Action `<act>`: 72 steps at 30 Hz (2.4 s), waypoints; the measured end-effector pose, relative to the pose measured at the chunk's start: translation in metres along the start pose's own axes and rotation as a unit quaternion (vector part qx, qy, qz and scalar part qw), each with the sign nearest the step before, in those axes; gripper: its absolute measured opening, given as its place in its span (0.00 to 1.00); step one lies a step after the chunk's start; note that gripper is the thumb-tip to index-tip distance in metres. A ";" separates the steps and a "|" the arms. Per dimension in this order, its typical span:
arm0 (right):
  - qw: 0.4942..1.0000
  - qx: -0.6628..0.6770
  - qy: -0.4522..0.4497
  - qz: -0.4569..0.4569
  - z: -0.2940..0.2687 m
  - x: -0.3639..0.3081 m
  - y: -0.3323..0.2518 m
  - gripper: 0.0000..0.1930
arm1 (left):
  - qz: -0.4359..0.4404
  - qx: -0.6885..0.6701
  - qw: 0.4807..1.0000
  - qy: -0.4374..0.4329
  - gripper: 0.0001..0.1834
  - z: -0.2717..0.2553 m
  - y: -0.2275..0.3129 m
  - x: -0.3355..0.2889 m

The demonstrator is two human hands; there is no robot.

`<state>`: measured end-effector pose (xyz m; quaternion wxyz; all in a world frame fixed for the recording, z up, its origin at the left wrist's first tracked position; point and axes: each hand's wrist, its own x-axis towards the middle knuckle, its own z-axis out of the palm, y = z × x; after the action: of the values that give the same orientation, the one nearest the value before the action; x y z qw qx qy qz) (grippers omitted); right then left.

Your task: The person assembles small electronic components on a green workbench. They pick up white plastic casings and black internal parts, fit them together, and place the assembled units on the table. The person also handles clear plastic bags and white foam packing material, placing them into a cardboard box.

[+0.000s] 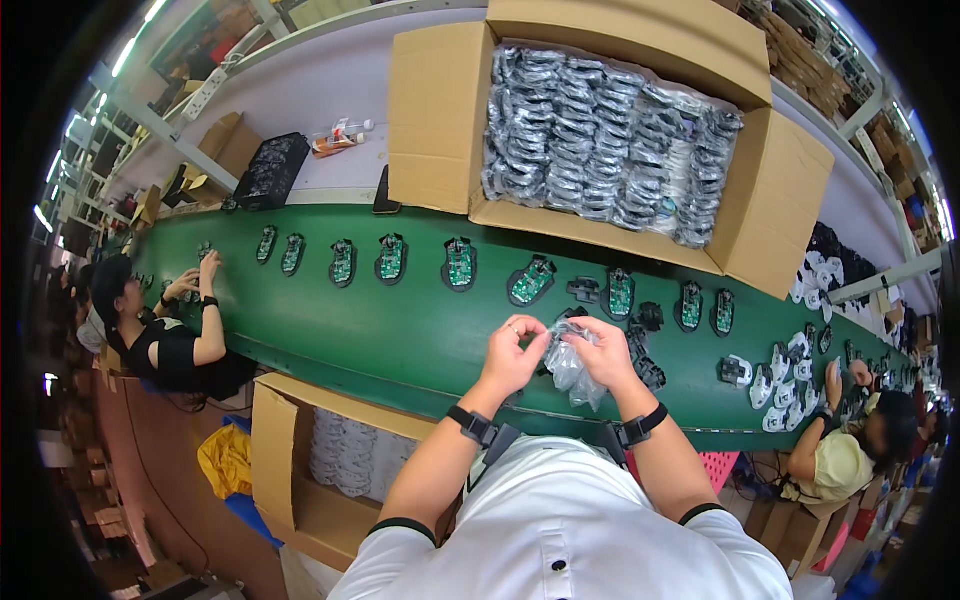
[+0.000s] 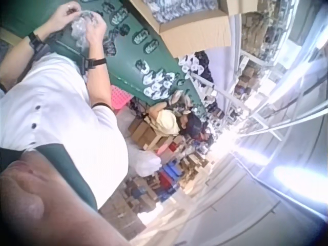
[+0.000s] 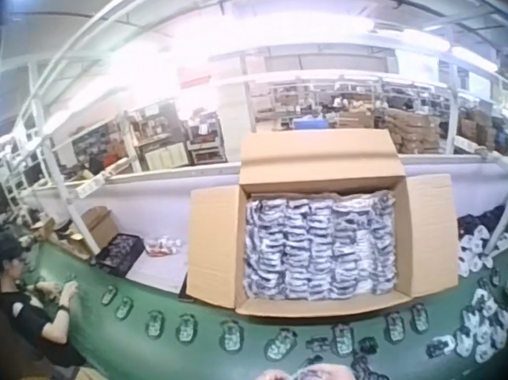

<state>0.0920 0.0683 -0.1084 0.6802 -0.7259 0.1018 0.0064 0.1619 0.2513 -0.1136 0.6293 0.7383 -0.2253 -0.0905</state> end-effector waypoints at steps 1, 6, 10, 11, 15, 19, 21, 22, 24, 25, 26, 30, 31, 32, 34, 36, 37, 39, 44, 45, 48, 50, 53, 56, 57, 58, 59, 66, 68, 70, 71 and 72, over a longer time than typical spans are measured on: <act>1.000 0.022 -0.004 0.010 0.003 0.002 -0.008 0.15 | 0.072 0.035 0.996 0.028 0.03 -0.003 0.002 -0.003; 0.991 -0.004 -0.041 -0.125 0.002 0.009 -0.020 0.16 | -0.197 -0.325 0.919 -0.109 0.11 -0.027 -0.001 -0.012; 0.998 -0.011 0.052 -0.045 0.003 0.007 -0.025 0.16 | -0.160 -0.168 0.972 -0.032 0.12 -0.028 0.012 -0.017; 0.997 -0.056 0.039 -0.023 0.000 0.007 -0.025 0.15 | -0.138 -0.067 0.988 0.008 0.11 -0.029 0.013 -0.017; 0.976 -0.206 0.012 -0.066 -0.008 0.006 -0.023 0.12 | 0.002 0.199 0.976 0.085 0.08 -0.032 0.025 -0.013; 0.977 -0.186 0.016 -0.098 -0.006 0.004 -0.027 0.12 | 0.067 0.218 0.971 0.073 0.09 -0.023 0.023 -0.009; 0.985 -0.141 0.015 -0.101 -0.005 0.005 -0.029 0.12 | 0.106 0.164 0.975 0.104 0.09 -0.009 0.025 -0.008; 0.986 -0.114 0.015 -0.118 -0.004 0.005 -0.029 0.12 | 0.047 0.129 0.990 0.019 0.12 -0.014 0.030 -0.012; 0.993 -0.070 -0.004 -0.091 -0.007 0.003 -0.031 0.12 | -0.023 0.134 0.990 -0.040 0.16 -0.016 0.010 -0.016; 0.997 -0.053 -0.025 -0.045 -0.008 -0.002 -0.039 0.12 | -0.061 0.136 0.987 -0.067 0.18 -0.017 0.006 -0.016; 0.998 -0.036 -0.047 0.001 -0.008 -0.004 -0.043 0.12 | -0.063 0.145 0.984 -0.080 0.18 -0.018 0.001 -0.017; 0.994 0.010 -0.080 -0.069 -0.016 -0.005 -0.034 0.11 | -0.004 0.014 1.000 0.023 0.09 -0.006 0.005 -0.017; 0.994 0.000 -0.073 -0.087 -0.018 -0.004 -0.032 0.10 | -0.085 -0.097 0.992 -0.001 0.07 -0.005 0.011 -0.018; 0.992 -0.009 -0.067 -0.105 -0.019 -0.003 -0.030 0.10 | -0.165 -0.207 0.964 -0.025 0.05 -0.004 0.014 -0.018; 0.990 -0.063 -0.034 -0.124 -0.020 -0.002 -0.028 0.10 | -0.189 -0.065 0.978 -0.061 0.05 -0.011 0.012 -0.017; 0.983 -0.144 0.001 -0.114 -0.023 0.002 -0.018 0.10 | -0.128 0.089 0.987 -0.047 0.05 -0.011 0.014 -0.014; 0.974 -0.187 0.024 -0.126 -0.021 -0.001 -0.021 0.10 | -0.059 0.170 0.984 -0.015 0.04 -0.010 0.018 -0.014; 0.948 -0.271 0.066 -0.155 -0.011 -0.007 -0.039 0.09 | 0.058 0.271 0.960 0.041 0.03 -0.011 0.028 -0.011; 0.928 -0.295 0.100 -0.202 -0.005 0.005 -0.046 0.09 | 0.236 0.333 0.905 0.118 0.02 -0.013 0.052 0.007; 0.939 -0.251 0.089 -0.216 -0.003 -0.002 -0.049 0.09 | 0.237 0.335 0.905 0.115 0.02 -0.017 0.049 0.019; 0.935 -0.299 0.088 -0.168 -0.010 0.006 -0.036 0.09 | 0.202 0.326 0.917 0.107 0.02 -0.008 0.042 0.001; 0.942 -0.271 0.083 -0.182 -0.010 0.000 -0.040 0.09 | 0.227 0.295 0.918 0.140 0.03 -0.009 0.053 -0.002; 0.972 -0.180 0.069 -0.133 -0.007 -0.001 -0.054 0.09 | 0.216 0.240 0.931 0.168 0.08 -0.014 0.054 -0.001; 0.997 -0.051 0.057 -0.012 -0.010 -0.006 -0.042 0.10 | 0.200 0.239 0.925 0.217 0.18 -0.011 0.059 -0.011; 0.998 0.047 0.023 0.030 -0.014 -0.005 -0.039 0.10 | 0.219 0.248 0.922 0.202 0.19 -0.013 0.058 -0.013; 0.987 0.142 -0.012 0.069 -0.019 -0.002 -0.040 0.10 | 0.240 0.256 0.917 0.190 0.20 -0.017 0.056 -0.015; 0.965 0.236 -0.047 0.108 -0.023 0.000 -0.041 0.10 | 0.260 0.264 0.911 0.178 0.22 -0.021 0.056 -0.016; 0.810 0.500 -0.156 0.262 -0.030 -0.022 -0.022 0.12 | 0.384 0.339 0.858 0.028 0.27 -0.022 0.060 -0.023; 0.778 0.545 -0.183 0.254 -0.027 -0.026 0.000 0.11 | 0.389 0.307 0.867 0.048 0.19 -0.016 0.076 -0.016; 0.758 0.578 -0.202 0.225 -0.026 -0.033 0.003 0.11 | 0.345 0.245 0.906 0.027 0.15 -0.014 0.070 -0.020; 0.747 0.594 -0.210 0.211 -0.026 -0.037 0.002 0.11 | 0.322 0.212 0.923 0.015 0.14 -0.011 0.068 -0.023; 0.800 0.541 -0.165 0.203 -0.028 -0.037 -0.001 0.12 | 0.279 0.171 0.942 0.074 0.07 -0.006 0.068 -0.029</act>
<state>0.0525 0.0462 -0.1000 0.9518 -0.1909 0.1197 0.2080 0.1242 0.2621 -0.0508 0.5088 0.7466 -0.3872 0.1837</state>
